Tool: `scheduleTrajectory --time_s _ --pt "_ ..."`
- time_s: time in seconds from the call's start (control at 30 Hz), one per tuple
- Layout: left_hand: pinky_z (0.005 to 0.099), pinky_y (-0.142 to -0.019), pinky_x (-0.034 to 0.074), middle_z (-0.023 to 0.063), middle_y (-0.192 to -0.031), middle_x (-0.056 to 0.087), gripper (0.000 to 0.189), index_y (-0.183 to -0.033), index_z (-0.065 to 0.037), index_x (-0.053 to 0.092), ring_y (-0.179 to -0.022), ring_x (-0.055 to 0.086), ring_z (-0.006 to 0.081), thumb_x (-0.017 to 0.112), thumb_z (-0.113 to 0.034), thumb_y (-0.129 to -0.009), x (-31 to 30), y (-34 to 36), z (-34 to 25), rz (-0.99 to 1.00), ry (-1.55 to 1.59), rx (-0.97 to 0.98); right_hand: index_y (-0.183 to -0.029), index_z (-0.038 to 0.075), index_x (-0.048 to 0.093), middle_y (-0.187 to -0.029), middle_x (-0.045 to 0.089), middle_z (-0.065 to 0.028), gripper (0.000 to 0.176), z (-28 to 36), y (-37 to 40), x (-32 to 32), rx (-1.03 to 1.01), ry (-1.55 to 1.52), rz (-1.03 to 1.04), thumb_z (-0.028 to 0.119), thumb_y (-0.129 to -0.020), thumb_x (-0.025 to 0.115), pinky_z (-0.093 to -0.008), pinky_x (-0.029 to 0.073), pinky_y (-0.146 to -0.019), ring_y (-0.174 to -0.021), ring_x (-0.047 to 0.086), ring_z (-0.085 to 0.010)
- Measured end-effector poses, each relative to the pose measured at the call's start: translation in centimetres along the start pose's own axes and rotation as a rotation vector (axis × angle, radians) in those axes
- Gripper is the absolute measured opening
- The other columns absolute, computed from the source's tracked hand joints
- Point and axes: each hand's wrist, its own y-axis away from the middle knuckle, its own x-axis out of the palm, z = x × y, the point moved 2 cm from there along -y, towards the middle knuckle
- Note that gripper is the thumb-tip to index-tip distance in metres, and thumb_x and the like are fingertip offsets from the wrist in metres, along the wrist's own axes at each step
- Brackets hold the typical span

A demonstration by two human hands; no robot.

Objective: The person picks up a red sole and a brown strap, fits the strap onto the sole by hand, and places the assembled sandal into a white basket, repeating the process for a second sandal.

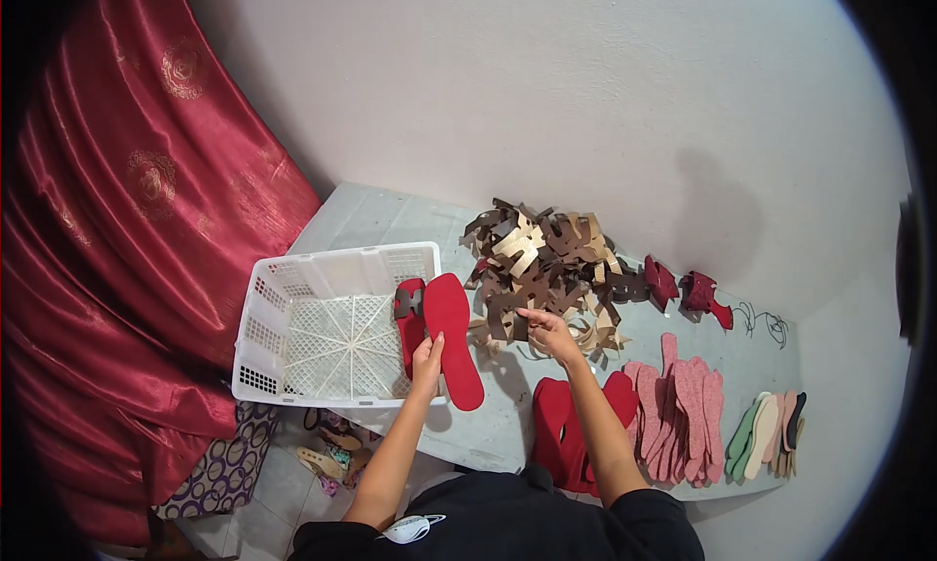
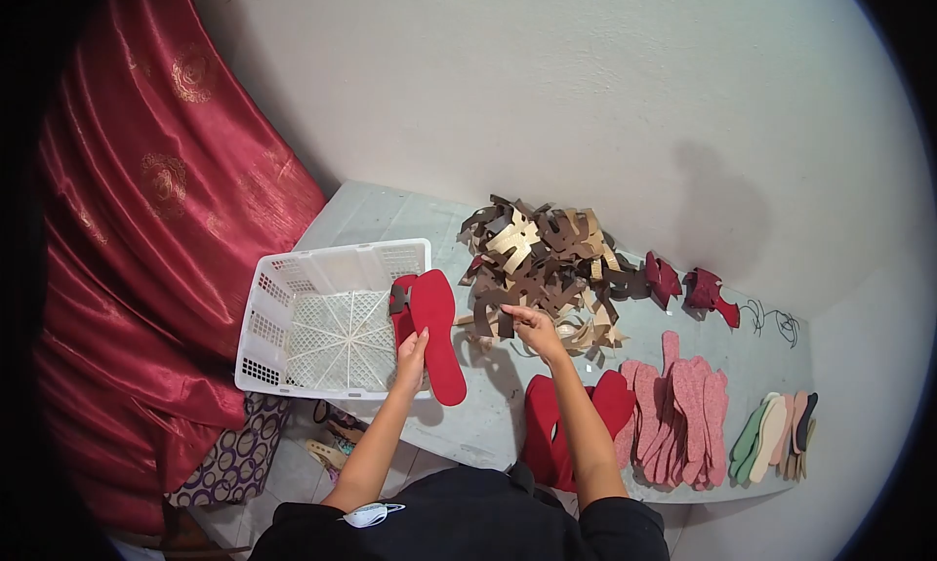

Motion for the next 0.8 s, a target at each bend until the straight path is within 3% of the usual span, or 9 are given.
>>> scheduleTrajectory --time_s 0.17,0.3,0.37,0.43,0.53,0.7,0.77,0.8 --pt "0.0221 -0.073 0.045 0.0051 -0.096 0.061 0.027 -0.106 0.001 0.054 -0.082 0.057 0.0085 0.046 -0.020 -0.092 0.4 0.4 -0.2 0.020 0.004 0.014 -0.116 0.005 0.056 -0.095 0.057 0.0030 0.042 1.9 3.4 0.2 -0.069 -0.102 -0.118 -0.008 -0.078 0.046 -0.0164 0.039 -0.064 -0.075 0.048 -0.0023" --pt "0.0209 -0.071 0.045 0.0056 -0.094 0.061 0.026 -0.105 0.002 0.054 -0.080 0.057 0.0083 0.046 -0.020 -0.092 1.7 1.9 -0.6 0.096 -0.083 0.002 -0.117 0.003 0.055 -0.094 0.058 0.0013 0.037 2.5 5.7 0.7 -0.147 -0.210 -0.268 -0.004 -0.080 0.051 -0.0185 0.043 -0.072 -0.085 0.052 -0.0059" --pt "0.0205 -0.068 0.045 0.0054 -0.092 0.062 0.026 -0.105 0.001 0.054 -0.077 0.058 0.0079 0.047 -0.020 -0.092 2.4 2.6 -0.3 0.129 -0.143 -0.057 -0.111 0.002 0.059 -0.095 0.057 0.0009 0.031 2.7 6.7 0.7 -0.389 -0.053 -0.376 0.000 -0.081 0.055 -0.0175 0.041 -0.067 -0.078 0.050 -0.0051" --pt "0.0202 -0.065 0.046 0.0053 -0.090 0.062 0.026 -0.104 0.001 0.054 -0.074 0.058 0.0076 0.047 -0.021 -0.091 3.6 3.5 -0.6 0.164 -0.204 -0.119 -0.102 0.004 0.064 -0.089 0.058 -0.0007 0.025 2.7 7.5 0.6 -0.393 0.115 -0.494 0.002 -0.078 0.059 -0.0206 0.040 -0.065 -0.075 0.050 -0.0082" --pt "0.0193 -0.054 0.047 0.0037 -0.083 0.063 0.027 -0.104 -0.001 0.054 -0.064 0.059 0.0061 0.049 -0.023 -0.090 5.5 4.7 -0.5 0.233 -0.191 -0.247 -0.092 0.007 0.068 -0.079 0.055 -0.0063 0.021 5.4 9.7 1.4 -0.561 0.805 -0.800 0.005 -0.072 0.063 -0.0278 0.040 -0.069 -0.078 0.052 -0.0184" --pt "0.0189 -0.056 0.048 0.0049 -0.086 0.063 0.028 -0.107 0.000 0.054 -0.067 0.060 0.0068 0.048 -0.023 -0.091 7.4 5.3 0.8 0.341 -0.248 -0.346 -0.089 0.003 0.066 -0.079 0.055 -0.0072 0.016 5.3 11.4 0.6 -0.487 0.670 -0.961 0.006 -0.073 0.064 -0.0284 0.045 -0.066 -0.073 0.055 -0.0184" --pt "0.0159 -0.046 0.043 0.0020 -0.081 0.063 0.029 -0.106 -0.001 0.055 -0.059 0.058 0.0038 0.050 -0.025 -0.090 8.3 5.4 1.6 0.335 -0.223 -0.366 -0.089 0.002 0.065 -0.078 0.056 -0.0072 0.014 5.3 11.9 0.6 -0.432 0.526 -0.975 0.005 -0.076 0.062 -0.0260 0.047 -0.059 -0.068 0.057 -0.0156" --pt "0.0159 -0.046 0.043 0.0020 -0.081 0.063 0.029 -0.106 -0.001 0.055 -0.059 0.058 0.0038 0.050 -0.025 -0.090 8.7 5.5 1.8 0.347 -0.225 -0.373 -0.089 0.001 0.065 -0.077 0.057 -0.0071 0.012 5.3 12.1 0.7 -0.503 0.562 -0.980 0.005 -0.077 0.062 -0.0230 0.048 -0.055 -0.065 0.058 -0.0133"
